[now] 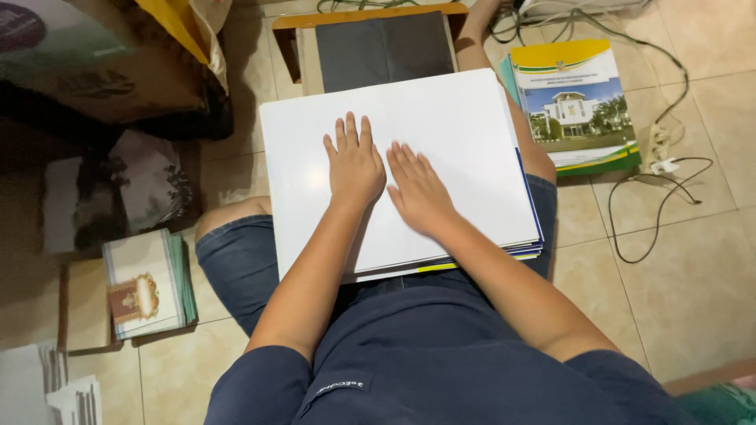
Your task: The person is using their hands to press down and smooth a stack of booklets to ensure they are flat and properly finished.
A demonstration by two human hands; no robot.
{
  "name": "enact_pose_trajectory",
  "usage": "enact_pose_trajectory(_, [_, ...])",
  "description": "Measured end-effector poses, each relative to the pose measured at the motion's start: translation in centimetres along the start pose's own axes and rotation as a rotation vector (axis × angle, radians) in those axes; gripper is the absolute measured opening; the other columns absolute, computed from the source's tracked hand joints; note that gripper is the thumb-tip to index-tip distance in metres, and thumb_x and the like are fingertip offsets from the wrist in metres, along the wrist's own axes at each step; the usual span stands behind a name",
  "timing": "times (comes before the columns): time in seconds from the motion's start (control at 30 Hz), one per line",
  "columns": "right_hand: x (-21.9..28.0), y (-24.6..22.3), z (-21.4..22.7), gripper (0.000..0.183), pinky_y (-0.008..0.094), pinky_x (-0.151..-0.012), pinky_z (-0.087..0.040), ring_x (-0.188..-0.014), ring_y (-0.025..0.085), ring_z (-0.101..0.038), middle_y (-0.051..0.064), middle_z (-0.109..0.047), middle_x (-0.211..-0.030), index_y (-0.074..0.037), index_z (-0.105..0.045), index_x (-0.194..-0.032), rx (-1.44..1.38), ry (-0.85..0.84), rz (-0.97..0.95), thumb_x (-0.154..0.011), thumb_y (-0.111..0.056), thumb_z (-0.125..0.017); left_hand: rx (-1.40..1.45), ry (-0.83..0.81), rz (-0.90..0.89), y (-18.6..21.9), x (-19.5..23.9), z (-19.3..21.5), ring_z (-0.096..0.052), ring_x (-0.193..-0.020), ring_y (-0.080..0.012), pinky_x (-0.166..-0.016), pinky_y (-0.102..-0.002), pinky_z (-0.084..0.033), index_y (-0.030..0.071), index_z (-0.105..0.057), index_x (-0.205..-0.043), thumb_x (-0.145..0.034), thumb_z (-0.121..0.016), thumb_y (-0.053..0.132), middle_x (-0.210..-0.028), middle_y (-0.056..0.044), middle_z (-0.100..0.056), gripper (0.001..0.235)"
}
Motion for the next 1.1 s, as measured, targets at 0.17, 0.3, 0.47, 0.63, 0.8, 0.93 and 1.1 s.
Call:
enact_pose_trajectory(0.17, [-0.1, 0.8, -0.9, 0.064, 0.047, -0.126, -0.007, -0.157, 0.031, -0.013, 0.020, -0.018, -0.169, -0.002, -0.021, -0.162, -0.014, -0.049, 0.012, -0.107, -0.034, -0.029, -0.014, -0.020, 0.004, 0.2, 0.2, 0.0, -0.011, -0.158, -0.0352, -0.125, -0.058, -0.005, 0.008, -0.025, -0.162, -0.107, -0.021, 0.024, -0.169, -0.021, -0.019, 0.057])
enact_pose_trajectory(0.3, [-5.9, 2.7, 0.3, 0.061, 0.050, -0.126, -0.009, -0.157, 0.032, -0.016, 0.019, -0.019, -0.169, -0.003, -0.022, -0.162, 0.016, 0.031, -0.047, -0.109, -0.032, -0.034, -0.002, -0.042, 0.013, 0.1, 0.1, 0.1, -0.010, -0.158, -0.0351, -0.125, -0.057, -0.004, 0.008, -0.025, -0.163, -0.108, -0.021, 0.025, -0.169, -0.021, -0.018, 0.057])
enact_pose_trajectory(0.47, [-10.3, 3.9, 1.9, 0.060, 0.048, -0.126, -0.008, -0.157, 0.030, -0.017, 0.019, -0.022, -0.168, -0.001, -0.025, -0.161, 0.010, 0.070, -0.082, -0.110, -0.033, -0.030, -0.005, -0.033, 0.023, 0.0, -0.1, 0.0, -0.010, -0.158, -0.0338, -0.125, -0.056, -0.005, 0.010, -0.026, -0.162, -0.108, -0.020, 0.024, -0.169, -0.020, -0.018, 0.057])
enact_pose_trajectory(0.63, [-5.4, 1.9, 1.6, 0.060, 0.048, -0.126, -0.010, -0.157, 0.031, -0.018, 0.019, -0.023, -0.168, -0.001, -0.025, -0.161, 0.033, 0.048, -0.024, -0.110, -0.032, -0.032, -0.008, -0.014, 0.006, 0.0, -0.2, 0.1, -0.011, -0.158, -0.0345, -0.125, -0.057, -0.006, 0.010, -0.026, -0.162, -0.108, -0.022, 0.025, -0.169, -0.020, -0.020, 0.057])
enact_pose_trajectory(0.8, [2.7, -0.9, 0.2, 0.063, 0.046, -0.126, -0.005, -0.157, 0.030, -0.014, 0.020, -0.019, -0.168, -0.001, -0.021, -0.161, -0.036, -0.078, 0.034, -0.108, -0.035, -0.024, -0.002, -0.001, 0.000, 0.1, 0.3, 0.2, -0.012, -0.158, -0.0355, -0.124, -0.058, -0.007, 0.009, -0.028, -0.162, -0.107, -0.023, 0.022, -0.168, -0.021, -0.021, 0.056])
enact_pose_trajectory(0.93, [1.1, 0.1, -0.5, 0.062, 0.047, -0.126, -0.004, -0.157, 0.030, -0.014, 0.021, -0.018, -0.168, -0.002, -0.020, -0.161, -0.050, -0.086, 0.039, -0.109, -0.034, -0.023, -0.007, 0.009, -0.001, 0.1, 0.1, 0.1, -0.012, -0.158, -0.0350, -0.124, -0.058, -0.006, 0.009, -0.027, -0.162, -0.107, -0.023, 0.023, -0.169, -0.021, -0.020, 0.057])
enact_pose_trajectory(1.1, [-6.2, 2.8, 1.2, 0.057, 0.050, -0.126, -0.008, -0.156, 0.030, -0.018, 0.019, -0.024, -0.167, -0.002, -0.026, -0.161, -0.022, 0.048, -0.030, -0.110, -0.028, -0.033, -0.016, -0.029, 0.001, -0.3, -0.3, -0.6, -0.009, -0.158, -0.0360, -0.125, -0.059, -0.004, 0.009, -0.024, -0.163, -0.108, -0.022, 0.024, -0.169, -0.021, -0.018, 0.057])
Point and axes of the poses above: each hand's wrist, its own x-axis away from the middle knuckle, its own z-axis out of the back of the hand, y = z × x, the point moved 9 cm from there along -x, towards the middle knuckle
